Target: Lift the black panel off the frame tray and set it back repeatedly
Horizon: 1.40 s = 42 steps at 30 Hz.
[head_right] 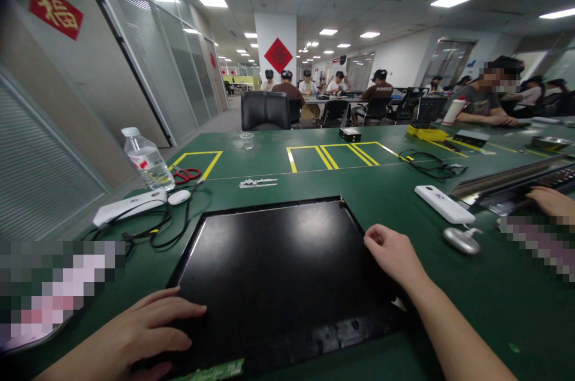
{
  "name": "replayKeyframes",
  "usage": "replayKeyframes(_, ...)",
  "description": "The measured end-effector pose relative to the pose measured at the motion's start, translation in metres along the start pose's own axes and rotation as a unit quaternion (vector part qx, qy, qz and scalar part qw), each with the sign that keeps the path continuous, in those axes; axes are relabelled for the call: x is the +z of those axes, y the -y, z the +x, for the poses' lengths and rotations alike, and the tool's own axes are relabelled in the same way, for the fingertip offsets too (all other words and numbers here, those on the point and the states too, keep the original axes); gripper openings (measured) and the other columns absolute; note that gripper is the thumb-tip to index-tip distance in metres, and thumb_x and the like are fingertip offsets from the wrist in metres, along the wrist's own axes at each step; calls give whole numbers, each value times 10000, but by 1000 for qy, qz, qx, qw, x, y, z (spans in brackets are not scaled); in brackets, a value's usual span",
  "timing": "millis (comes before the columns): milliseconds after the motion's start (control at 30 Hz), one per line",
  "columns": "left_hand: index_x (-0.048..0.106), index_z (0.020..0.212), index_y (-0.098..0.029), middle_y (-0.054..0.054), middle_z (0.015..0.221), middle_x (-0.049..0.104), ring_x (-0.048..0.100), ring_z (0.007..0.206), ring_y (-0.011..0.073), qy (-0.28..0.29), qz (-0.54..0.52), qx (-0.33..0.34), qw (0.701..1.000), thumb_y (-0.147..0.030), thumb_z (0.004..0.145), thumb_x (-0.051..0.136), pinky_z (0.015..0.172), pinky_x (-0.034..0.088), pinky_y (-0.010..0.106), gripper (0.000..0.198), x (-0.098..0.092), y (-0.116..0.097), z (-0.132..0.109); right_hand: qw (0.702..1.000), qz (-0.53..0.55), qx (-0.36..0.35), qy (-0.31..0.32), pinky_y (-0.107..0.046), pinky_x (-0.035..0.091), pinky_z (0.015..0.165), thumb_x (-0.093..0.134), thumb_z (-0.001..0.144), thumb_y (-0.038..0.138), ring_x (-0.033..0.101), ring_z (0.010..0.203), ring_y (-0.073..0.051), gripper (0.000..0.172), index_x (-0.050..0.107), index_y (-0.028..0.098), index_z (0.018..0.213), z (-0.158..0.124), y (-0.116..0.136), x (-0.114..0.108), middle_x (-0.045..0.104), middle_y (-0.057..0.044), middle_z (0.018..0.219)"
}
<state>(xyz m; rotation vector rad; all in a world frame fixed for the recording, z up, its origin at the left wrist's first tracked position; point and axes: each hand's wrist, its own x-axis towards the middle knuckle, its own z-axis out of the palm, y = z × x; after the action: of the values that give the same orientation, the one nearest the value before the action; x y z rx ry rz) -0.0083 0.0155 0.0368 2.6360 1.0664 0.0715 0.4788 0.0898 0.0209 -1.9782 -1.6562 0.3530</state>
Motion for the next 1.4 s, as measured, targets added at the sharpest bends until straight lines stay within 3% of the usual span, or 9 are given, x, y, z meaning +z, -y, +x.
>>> replayKeyframes(767,727,1078,-407,-6,1314,698,620,1223,278,-17,-34,-26,999,-90,684,653,1122,345,494,510,-3,-4,-1,1000,-1,17,5,-288,394,601,543,723,387,606,608,-170,190,666,246,696,0,3,-2,681,3,636)
replayKeyframes(933,730,1073,-412,-17,1286,714,649,1183,250,-68,-5,-28,997,-183,777,662,1068,441,408,380,-6,-3,-1,1000,0,12,6,-286,389,591,544,719,395,596,590,-165,193,664,245,696,-1,3,-2,668,9,622)
replayKeyframes(1033,737,1093,-382,21,1300,706,673,1142,271,-139,38,-88,986,-345,839,637,990,518,394,276,-6,7,0,1000,3,5,1,-282,386,578,544,718,390,591,576,-162,188,662,246,688,-1,2,-2,663,12,609)
replayKeyframes(1167,710,1196,-178,181,1305,680,647,1167,362,-195,108,-245,944,-493,838,556,1002,497,505,501,-2,24,2,1000,2,-1,1,-278,387,574,547,720,384,599,589,-163,184,664,246,685,-1,1,-3,668,11,615)
replayKeyframes(1267,718,1143,-73,254,1291,666,605,1210,395,-166,132,-325,922,-524,838,483,1039,444,544,593,1,30,4,1000,11,2,4,-278,396,577,543,725,384,600,594,-165,189,665,243,693,0,1,-4,682,6,635)
replayKeyframes(1400,717,1115,-126,227,1301,666,602,1219,369,-136,112,-357,917,-549,833,471,1047,433,519,565,1,29,6,999,30,24,6,-285,416,586,510,759,387,607,597,-169,220,674,242,755,2,-3,-7,722,-4,708)
